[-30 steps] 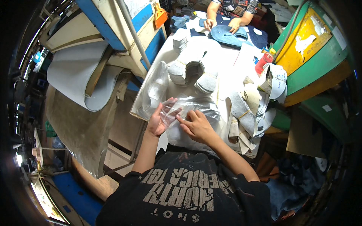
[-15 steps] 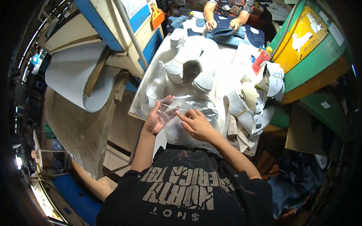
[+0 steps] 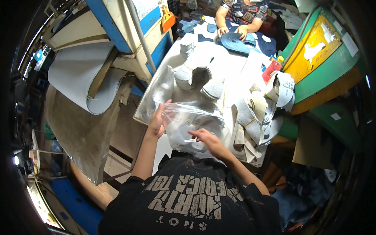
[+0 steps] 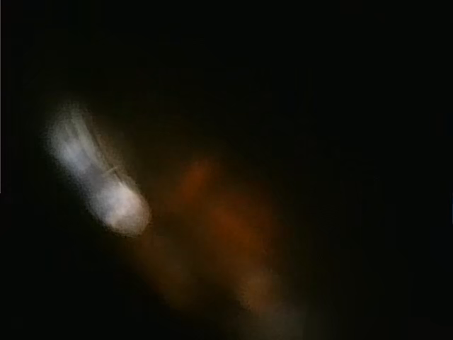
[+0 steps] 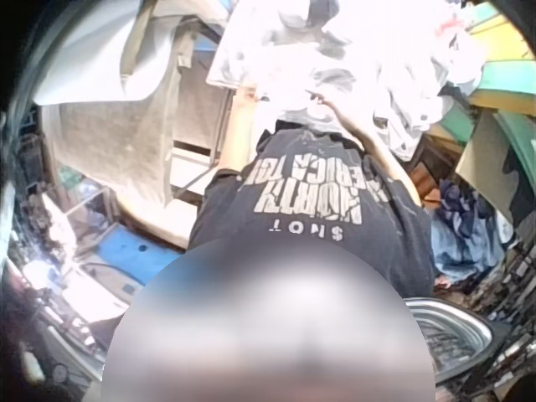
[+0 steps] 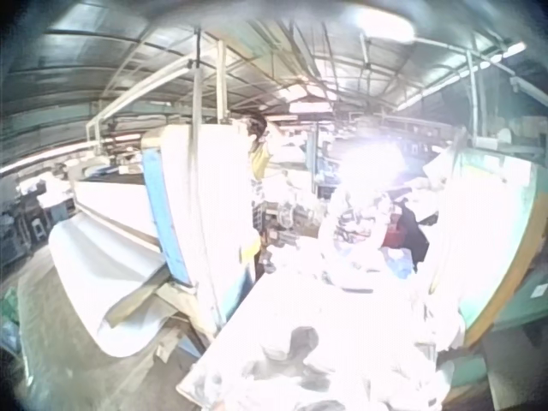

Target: The person handles white foam shoe insoles and blue fabric shoe parts at a cluttered workbench. They place items into a clear plastic bag, seal it, and briefly interact with a coworker while holding the bag. The person also picks up a red bottle and places it on the table.

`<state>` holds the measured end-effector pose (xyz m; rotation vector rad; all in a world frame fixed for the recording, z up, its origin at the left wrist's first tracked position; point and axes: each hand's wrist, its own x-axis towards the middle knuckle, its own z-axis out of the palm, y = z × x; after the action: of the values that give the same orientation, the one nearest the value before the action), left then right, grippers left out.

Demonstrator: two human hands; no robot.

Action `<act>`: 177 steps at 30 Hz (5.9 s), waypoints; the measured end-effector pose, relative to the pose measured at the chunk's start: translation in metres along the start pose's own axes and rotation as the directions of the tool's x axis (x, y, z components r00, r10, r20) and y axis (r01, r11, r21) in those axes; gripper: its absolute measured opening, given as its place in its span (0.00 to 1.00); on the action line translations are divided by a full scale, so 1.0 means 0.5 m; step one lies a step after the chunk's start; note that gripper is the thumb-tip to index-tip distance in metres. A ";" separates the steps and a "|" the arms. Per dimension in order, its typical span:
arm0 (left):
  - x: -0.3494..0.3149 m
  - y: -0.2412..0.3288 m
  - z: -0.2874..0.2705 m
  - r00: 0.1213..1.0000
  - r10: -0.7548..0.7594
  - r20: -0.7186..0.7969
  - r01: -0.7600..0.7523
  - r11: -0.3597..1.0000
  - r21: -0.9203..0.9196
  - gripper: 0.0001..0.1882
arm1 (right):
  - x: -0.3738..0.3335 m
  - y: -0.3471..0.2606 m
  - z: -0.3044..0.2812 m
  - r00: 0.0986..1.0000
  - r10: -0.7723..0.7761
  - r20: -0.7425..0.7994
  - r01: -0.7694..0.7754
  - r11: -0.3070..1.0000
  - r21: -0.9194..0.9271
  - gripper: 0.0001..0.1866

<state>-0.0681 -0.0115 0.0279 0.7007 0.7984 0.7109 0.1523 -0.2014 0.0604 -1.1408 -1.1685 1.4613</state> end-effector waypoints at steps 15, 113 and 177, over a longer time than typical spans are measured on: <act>-0.225 -0.087 0.240 0.672 0.468 0.573 -0.696 0.137 0.705 0.18 | -0.113 -0.029 -0.050 0.915 0.149 -0.376 0.238 0.553 0.799 0.08; -1.037 -0.277 -0.187 0.139 0.457 -0.879 -0.271 0.871 0.410 0.23 | -0.019 0.179 0.971 0.132 0.219 0.967 -0.159 0.967 -0.198 0.38; -0.918 -0.368 -0.335 0.036 0.386 -0.922 0.301 0.875 0.379 0.17 | -0.001 0.260 0.890 0.506 -0.040 0.861 0.489 0.836 -0.249 0.21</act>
<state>-0.3819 -0.4256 -0.0243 0.5655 2.4711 1.0778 -0.2983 -0.2808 -0.0138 -0.4070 -2.3832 1.5216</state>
